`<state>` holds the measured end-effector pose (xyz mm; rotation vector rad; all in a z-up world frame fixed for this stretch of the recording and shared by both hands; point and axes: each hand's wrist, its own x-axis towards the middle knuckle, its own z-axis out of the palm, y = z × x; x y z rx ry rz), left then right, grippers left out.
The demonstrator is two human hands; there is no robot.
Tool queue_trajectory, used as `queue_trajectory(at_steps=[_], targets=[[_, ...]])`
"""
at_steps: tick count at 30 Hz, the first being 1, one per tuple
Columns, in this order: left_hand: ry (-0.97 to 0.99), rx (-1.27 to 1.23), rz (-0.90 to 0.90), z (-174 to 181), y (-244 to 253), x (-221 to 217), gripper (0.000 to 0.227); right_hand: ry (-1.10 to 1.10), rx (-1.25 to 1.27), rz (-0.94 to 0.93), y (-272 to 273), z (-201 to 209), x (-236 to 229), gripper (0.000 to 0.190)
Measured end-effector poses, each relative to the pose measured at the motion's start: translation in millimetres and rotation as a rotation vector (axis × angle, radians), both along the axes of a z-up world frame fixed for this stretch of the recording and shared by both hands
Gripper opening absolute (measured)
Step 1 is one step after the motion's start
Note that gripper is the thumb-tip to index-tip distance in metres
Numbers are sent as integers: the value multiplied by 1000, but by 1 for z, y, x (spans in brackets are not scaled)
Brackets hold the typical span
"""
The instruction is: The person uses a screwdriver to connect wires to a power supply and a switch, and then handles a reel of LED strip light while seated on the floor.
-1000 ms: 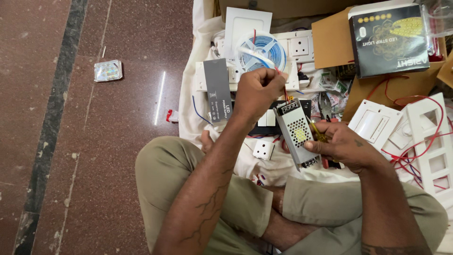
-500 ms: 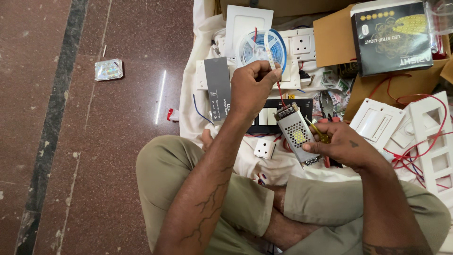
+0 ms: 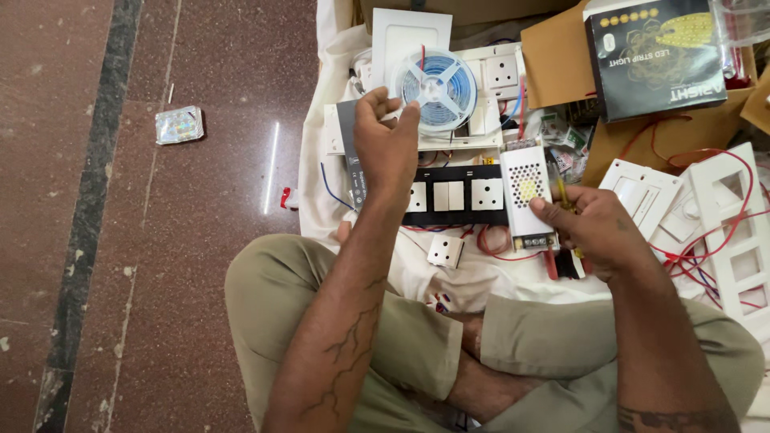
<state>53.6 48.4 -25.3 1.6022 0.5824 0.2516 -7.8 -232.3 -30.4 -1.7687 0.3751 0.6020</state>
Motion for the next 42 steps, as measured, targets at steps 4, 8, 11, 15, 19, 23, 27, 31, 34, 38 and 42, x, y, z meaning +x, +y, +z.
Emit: queue_trajectory(at_steps=[4,8,11,15,19,23,27,31,34,38,42], targets=[[-39,205,6,-18,2,4,58,-79,90,-17,-4,-5,0,26],[15,182,-44,-33,3,12,67,-84,196,-17,3,1,-2,27],[13,181,-67,-41,3,17,70,-33,220,54,9,9,-3,32],[9,191,-74,-47,3,22,73,-131,90,358,8,11,-8,33],[93,208,-43,-41,10,29,76,-167,10,409,7,13,-6,34],[166,297,-47,-26,11,30,80,-59,177,231,8,12,-3,32],[388,496,-55,-9,1,27,67,-20,307,98,13,-1,-3,30],[444,582,-55,-10,-9,29,57,-79,339,106,13,-7,-4,29],[249,589,-42,-28,-3,32,52,-80,378,68,12,-9,-3,30],[115,-152,-93,-47,4,38,35,-130,435,-34,11,-13,-1,30],[62,-321,-134,-49,3,38,25,-231,496,-24,12,-10,0,30]])
